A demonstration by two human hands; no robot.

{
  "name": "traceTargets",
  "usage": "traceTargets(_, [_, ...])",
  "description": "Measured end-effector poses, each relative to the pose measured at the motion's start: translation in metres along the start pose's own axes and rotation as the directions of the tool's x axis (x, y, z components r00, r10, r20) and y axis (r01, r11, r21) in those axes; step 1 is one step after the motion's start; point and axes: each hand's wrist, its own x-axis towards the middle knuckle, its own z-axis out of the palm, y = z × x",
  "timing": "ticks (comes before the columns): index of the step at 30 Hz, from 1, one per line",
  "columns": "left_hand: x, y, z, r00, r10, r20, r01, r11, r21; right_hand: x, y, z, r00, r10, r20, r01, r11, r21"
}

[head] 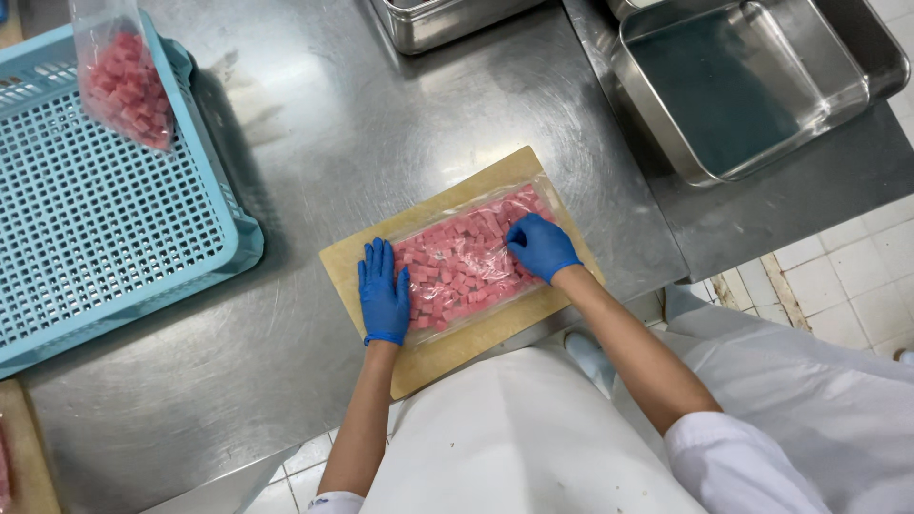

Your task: The person organizes and spreads out meat cubes inside a plastic bag by hand on a cutting board at a stainless steel workstation.

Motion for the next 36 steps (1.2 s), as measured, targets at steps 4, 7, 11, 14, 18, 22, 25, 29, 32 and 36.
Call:
traceTargets(4, [-0.004,0.003,-0.001,1.0,-0.012,0.002,0.012,1.0,-0.003,-0.006,0.024,0.021,0.996,0.014,-0.084,-0.006,0.995,0.099])
traceTargets(7, [0.002,0.002,-0.001,1.0,0.012,0.004,-0.012,1.0,0.003,-0.005,0.019,0.011,0.988,0.04,-0.147,-0.022,0.992,0.124])
traceTargets(11, [-0.003,-0.001,0.001,1.0,-0.005,0.025,0.005,1.0,0.021,-0.04,-0.013,-0.006,0.908,-0.316,-0.275,0.281,0.946,-0.159])
traceTargets(14, [0.002,-0.001,0.003,1.0,0.005,0.029,-0.006,1.0,0.028,-0.035,-0.009,-0.003,0.919,-0.275,-0.283,0.187,0.935,-0.302])
traceTargets(18, [-0.003,-0.002,0.004,0.999,-0.003,0.054,0.001,0.999,0.044,-0.025,0.013,0.008,0.94,-0.238,-0.244,0.164,0.943,-0.29])
traceTargets(22, [0.001,-0.004,0.003,0.998,0.015,0.069,-0.018,0.998,0.053,-0.034,0.021,0.004,0.935,-0.241,-0.261,0.16,0.942,-0.297])
traceTargets(25, [0.0,-0.005,0.002,0.997,0.016,0.076,-0.023,0.996,0.089,-0.054,0.039,0.008,0.944,-0.247,-0.218,0.181,0.941,-0.286])
traceTargets(29, [0.001,-0.006,-0.003,0.994,0.036,0.104,-0.05,0.988,0.143,-0.07,0.067,0.016,0.954,-0.203,-0.222,0.134,0.948,-0.29])
traceTargets(32, [0.003,-0.004,-0.002,0.994,0.032,0.105,-0.057,0.969,0.239,-0.089,0.079,0.022,0.958,-0.155,-0.243,0.096,0.967,-0.236])
traceTargets(36, [0.009,0.041,-0.007,0.995,0.055,0.085,-0.078,0.951,0.3,-0.112,0.065,0.02,0.932,-0.128,-0.339,0.089,0.988,-0.129])
